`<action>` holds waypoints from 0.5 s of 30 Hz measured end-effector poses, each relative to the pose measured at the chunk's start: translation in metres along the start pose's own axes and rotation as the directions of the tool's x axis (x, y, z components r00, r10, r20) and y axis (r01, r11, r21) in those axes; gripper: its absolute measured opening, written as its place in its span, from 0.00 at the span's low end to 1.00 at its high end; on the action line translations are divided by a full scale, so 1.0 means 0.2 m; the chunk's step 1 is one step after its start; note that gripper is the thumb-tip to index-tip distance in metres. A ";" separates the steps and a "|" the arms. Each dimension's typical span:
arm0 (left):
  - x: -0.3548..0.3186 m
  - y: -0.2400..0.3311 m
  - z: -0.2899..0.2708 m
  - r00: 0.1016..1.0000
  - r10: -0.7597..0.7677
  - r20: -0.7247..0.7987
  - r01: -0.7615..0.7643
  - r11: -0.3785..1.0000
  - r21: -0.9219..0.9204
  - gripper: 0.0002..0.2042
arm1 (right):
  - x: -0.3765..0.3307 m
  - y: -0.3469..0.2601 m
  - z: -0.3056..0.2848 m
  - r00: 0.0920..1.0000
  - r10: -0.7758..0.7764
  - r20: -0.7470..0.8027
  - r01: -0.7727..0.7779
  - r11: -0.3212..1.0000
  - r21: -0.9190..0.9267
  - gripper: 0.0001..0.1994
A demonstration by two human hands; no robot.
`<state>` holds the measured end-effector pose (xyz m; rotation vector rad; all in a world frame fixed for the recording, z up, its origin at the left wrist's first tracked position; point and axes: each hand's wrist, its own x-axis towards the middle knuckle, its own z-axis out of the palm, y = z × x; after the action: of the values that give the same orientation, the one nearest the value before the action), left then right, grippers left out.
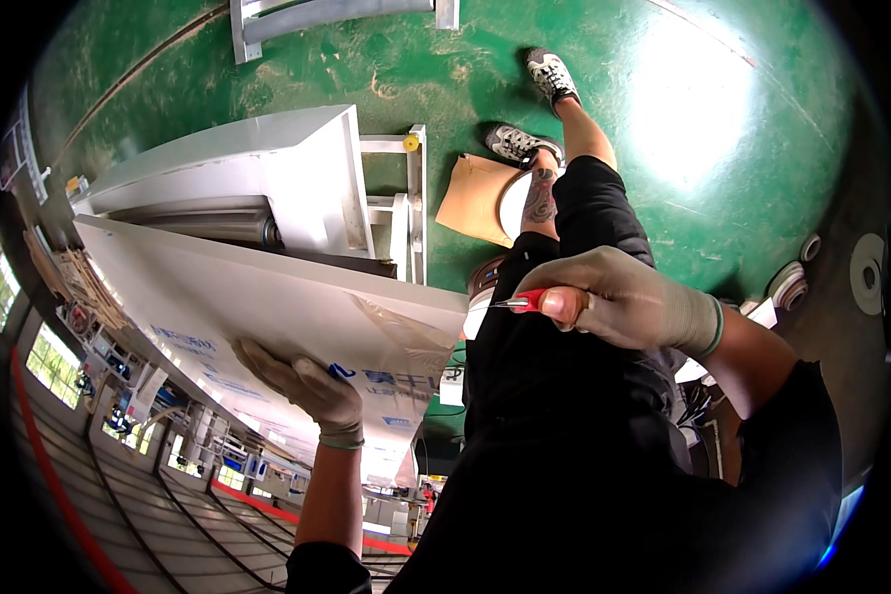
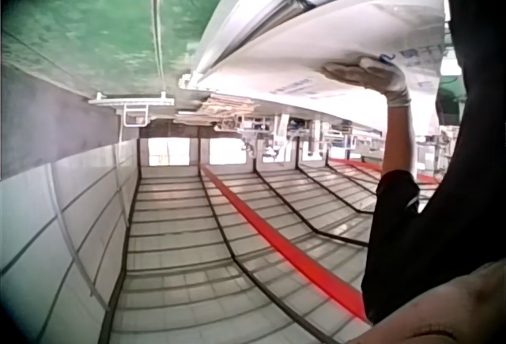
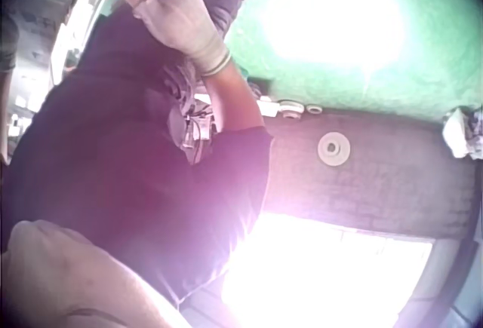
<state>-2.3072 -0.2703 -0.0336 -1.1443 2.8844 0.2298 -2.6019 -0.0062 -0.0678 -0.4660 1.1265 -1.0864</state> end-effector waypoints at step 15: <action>0.01 0.01 0.01 1.000 0.028 -0.009 -0.028 0.999 -0.022 0.36 | 0.04 0.21 0.13 0.786 -0.526 -0.325 0.296 0.782 -0.548 0.26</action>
<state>-2.3091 -0.2702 -0.0352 -1.1116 2.9148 0.2592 -2.5587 0.0005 -0.0932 -0.9168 1.7957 -1.3612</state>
